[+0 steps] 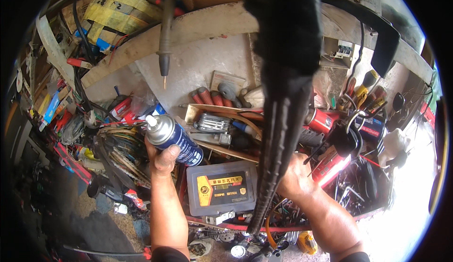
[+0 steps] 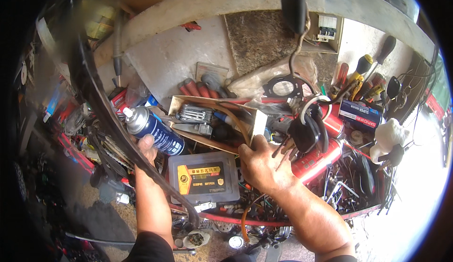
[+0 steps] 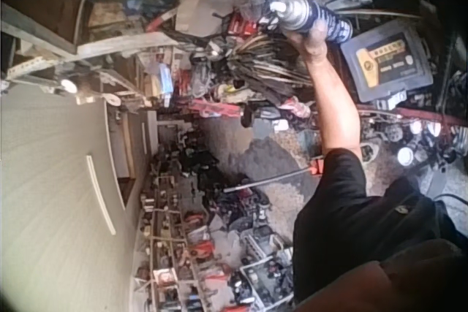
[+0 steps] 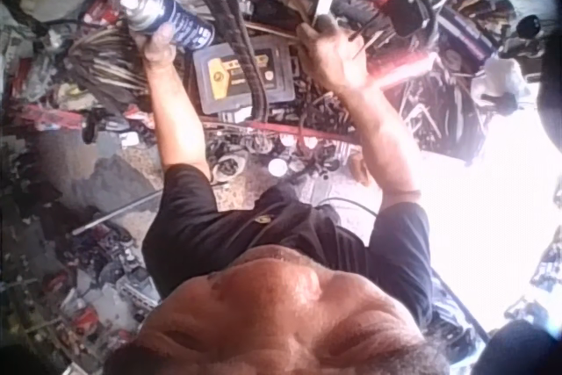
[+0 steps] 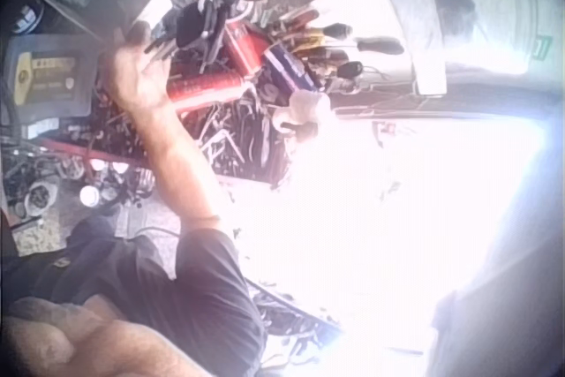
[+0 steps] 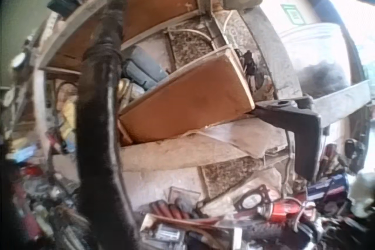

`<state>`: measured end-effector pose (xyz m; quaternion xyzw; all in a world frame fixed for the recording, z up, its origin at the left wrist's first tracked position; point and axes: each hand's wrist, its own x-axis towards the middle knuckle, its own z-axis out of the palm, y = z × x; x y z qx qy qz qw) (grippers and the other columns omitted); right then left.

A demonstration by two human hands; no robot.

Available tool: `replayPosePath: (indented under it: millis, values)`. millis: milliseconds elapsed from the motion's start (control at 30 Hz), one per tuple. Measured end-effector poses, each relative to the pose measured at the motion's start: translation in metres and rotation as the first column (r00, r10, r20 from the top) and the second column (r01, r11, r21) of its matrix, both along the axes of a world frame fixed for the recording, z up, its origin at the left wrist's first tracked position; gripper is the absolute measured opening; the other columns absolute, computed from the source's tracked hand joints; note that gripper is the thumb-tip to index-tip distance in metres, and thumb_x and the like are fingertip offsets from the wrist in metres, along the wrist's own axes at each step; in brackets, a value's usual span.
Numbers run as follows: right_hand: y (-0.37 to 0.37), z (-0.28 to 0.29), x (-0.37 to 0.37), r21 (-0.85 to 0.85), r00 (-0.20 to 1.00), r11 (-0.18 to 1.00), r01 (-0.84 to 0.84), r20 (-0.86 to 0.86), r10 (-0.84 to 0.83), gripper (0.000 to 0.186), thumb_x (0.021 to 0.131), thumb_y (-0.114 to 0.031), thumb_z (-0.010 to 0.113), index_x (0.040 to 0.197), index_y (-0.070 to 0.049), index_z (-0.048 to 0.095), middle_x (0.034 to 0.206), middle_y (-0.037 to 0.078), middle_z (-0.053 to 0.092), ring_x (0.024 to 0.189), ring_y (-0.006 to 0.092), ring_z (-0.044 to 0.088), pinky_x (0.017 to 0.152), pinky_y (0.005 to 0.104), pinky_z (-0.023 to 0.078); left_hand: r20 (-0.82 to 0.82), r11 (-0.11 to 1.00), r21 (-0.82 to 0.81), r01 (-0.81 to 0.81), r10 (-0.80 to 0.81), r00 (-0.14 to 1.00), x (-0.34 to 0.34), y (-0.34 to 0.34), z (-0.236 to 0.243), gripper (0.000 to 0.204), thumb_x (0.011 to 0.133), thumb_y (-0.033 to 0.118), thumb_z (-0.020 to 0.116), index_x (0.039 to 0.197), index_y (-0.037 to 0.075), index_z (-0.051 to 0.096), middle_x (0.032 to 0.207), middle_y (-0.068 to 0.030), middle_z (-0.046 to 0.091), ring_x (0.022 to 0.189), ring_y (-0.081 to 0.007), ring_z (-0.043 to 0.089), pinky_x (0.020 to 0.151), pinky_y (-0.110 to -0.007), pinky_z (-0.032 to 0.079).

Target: The person removes a small metal component from the scooter's undercarriage using a cordless drill, then cleans and reattaches it. They also retrieve a spray can and a hose from a nearby tool rack and connect the hose to the component before securing it back in place.

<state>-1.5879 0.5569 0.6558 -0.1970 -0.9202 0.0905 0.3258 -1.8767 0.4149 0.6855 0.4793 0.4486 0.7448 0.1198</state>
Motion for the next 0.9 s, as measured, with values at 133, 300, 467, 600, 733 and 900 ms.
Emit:
replayPosePath:
  millis: [133,300,467,600,733,900]
  values:
    - [-0.004,0.003,-0.001,0.042,0.999,0.998,0.046,0.007,-0.047,0.010,0.081,-0.012,0.072,0.089,-0.011,0.068,0.084,0.011,0.057,0.064,0.0330,0.067,0.049,0.0508,0.049,-0.211,0.990,-0.136,0.033,-0.062,0.975,0.016,0.003,0.017,0.075,0.065,0.036,0.088,0.123,-0.001,0.059,0.106,-0.0072,0.067,0.093,-0.0174,0.065,0.087,-0.032,0.053]
    - [-0.007,0.012,0.004,-0.041,0.988,0.997,0.058,0.148,-0.051,0.019,0.084,-0.012,0.068,0.103,-0.010,0.069,0.092,0.015,0.061,0.075,0.0375,0.071,0.056,0.0516,0.058,-0.558,0.925,-0.376,-0.060,-0.174,0.812,0.035,0.021,0.045,0.080,0.058,0.031,0.090,0.125,0.000,0.060,0.109,-0.0074,0.067,0.101,-0.0182,0.065,0.095,-0.033,0.051]
    - [-0.005,0.010,0.005,-0.016,0.998,1.000,0.006,0.067,-0.005,0.029,0.084,-0.009,0.066,0.112,-0.005,0.067,0.095,0.020,0.065,0.080,0.0426,0.070,0.065,0.0531,0.058,-0.643,0.857,-0.461,-0.230,-0.144,0.752,0.055,0.040,0.060,0.067,0.062,0.019,0.090,0.119,0.000,0.061,0.109,-0.0098,0.070,0.100,-0.0222,0.067,0.095,-0.036,0.052]
    - [0.003,0.005,0.003,0.027,0.999,1.000,-0.011,-0.044,0.012,0.041,0.083,-0.009,0.067,0.122,-0.005,0.055,0.097,0.025,0.067,0.077,0.0433,0.072,0.066,0.0548,0.056,-0.748,0.869,-0.337,-0.362,-0.015,0.663,0.073,0.043,0.056,0.061,0.062,0.020,0.094,0.112,0.000,0.065,0.102,-0.0195,0.074,0.097,-0.0378,0.072,0.089,-0.045,0.055]
    - [0.015,0.000,0.004,-0.048,0.999,0.999,-0.009,-0.043,0.007,0.053,0.083,-0.020,0.074,0.128,-0.007,0.051,0.095,0.020,0.067,0.085,0.0427,0.067,0.072,0.0512,0.054,-0.849,0.876,-0.212,-0.434,0.054,0.525,0.081,0.049,0.048,0.063,0.066,0.017,0.092,0.117,-0.003,0.062,0.110,-0.0231,0.071,0.104,-0.0422,0.069,0.094,-0.046,0.053]
    - [0.030,-0.006,0.001,0.042,0.975,0.998,-0.039,-0.218,0.047,0.054,0.082,-0.021,0.077,0.124,-0.006,0.046,0.090,0.021,0.067,0.082,0.0466,0.067,0.072,0.0557,0.054,-0.826,0.866,-0.229,-0.444,0.069,0.560,0.083,0.057,0.039,0.061,0.073,0.015,0.089,0.125,-0.002,0.061,0.114,-0.0209,0.071,0.107,-0.0383,0.070,0.096,-0.043,0.053]
